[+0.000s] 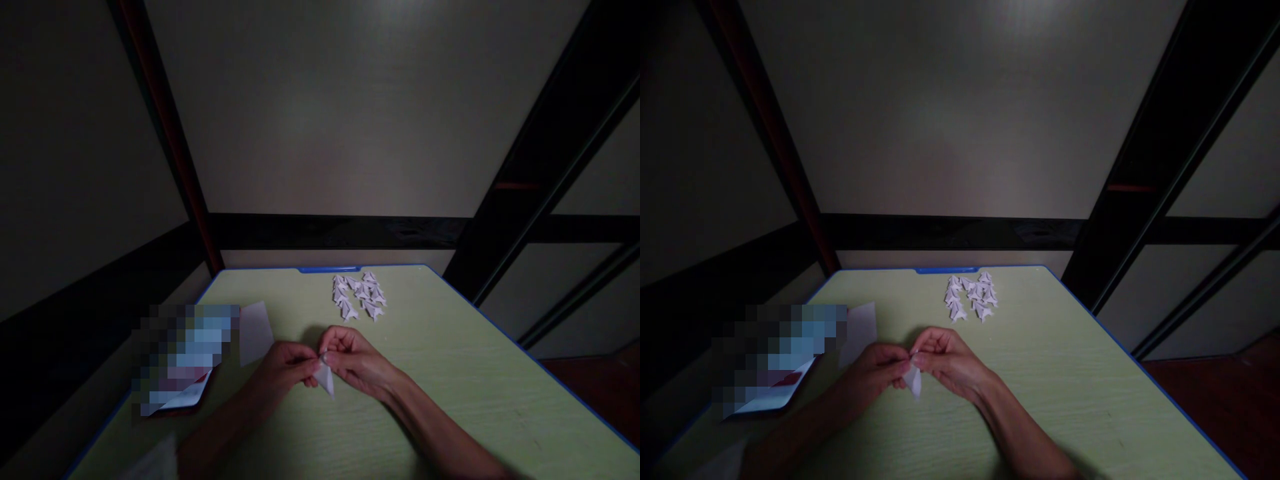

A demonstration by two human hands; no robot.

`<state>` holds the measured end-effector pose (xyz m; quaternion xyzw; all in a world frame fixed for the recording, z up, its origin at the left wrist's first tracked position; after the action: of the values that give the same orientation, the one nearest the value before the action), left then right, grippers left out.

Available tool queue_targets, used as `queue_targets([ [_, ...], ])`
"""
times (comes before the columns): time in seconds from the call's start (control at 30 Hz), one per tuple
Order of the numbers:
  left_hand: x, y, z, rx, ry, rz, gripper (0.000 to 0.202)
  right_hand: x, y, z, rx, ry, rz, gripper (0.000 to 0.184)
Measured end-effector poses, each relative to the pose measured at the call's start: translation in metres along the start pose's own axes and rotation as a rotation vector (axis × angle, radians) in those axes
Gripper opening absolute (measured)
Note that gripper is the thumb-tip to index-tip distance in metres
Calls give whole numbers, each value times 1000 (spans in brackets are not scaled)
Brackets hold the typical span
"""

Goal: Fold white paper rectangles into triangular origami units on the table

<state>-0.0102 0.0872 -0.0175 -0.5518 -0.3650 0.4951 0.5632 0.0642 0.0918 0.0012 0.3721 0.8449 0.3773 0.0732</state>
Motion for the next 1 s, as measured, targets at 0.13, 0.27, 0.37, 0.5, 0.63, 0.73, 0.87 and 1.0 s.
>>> queue_targets([
  [0.13, -1, -7, 5, 76, -54, -45, 14, 0, 2, 6, -34, -82, 19, 16],
  [0.27, -4, -18, 13, 174, -153, -124, 12, 1, 8, 11, -163, -206, 73, 17],
  [0.37, -7, -24, 16, 251, -214, -134, 10, 2, 10, 12, -355, -279, 102, 18],
  [0.5, -10, -31, 14, 340, -244, -154, 13, 0, 11, 15, -551, -342, 142, 21],
  [0.63, -10, -31, 12, 401, -256, -183, 14, -3, 11, 14, -648, -344, 145, 20],
  [0.73, -7, -25, 9, 390, -224, -170, 13, -5, 15, 13, -623, -362, 191, 21],
  [0.87, -6, -22, 10, 400, -233, -165, 18, -6, 20, 12, -540, -396, 269, 21],
  [1.0, -9, -28, 14, 436, -311, -193, 21, -7, 21, 12, -507, -416, 310, 21],
])
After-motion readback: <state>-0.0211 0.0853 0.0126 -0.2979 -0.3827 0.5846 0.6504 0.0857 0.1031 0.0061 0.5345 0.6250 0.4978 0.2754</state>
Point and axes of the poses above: each hand's wrist, its own x-axis towards the middle knuckle, its own z-axis out of the back of the hand, y = z × x, the point moved 7 cm from there along x, towards the middle knuckle, and after that the axes turned 11 degrees about x, right-handed, at the moved point
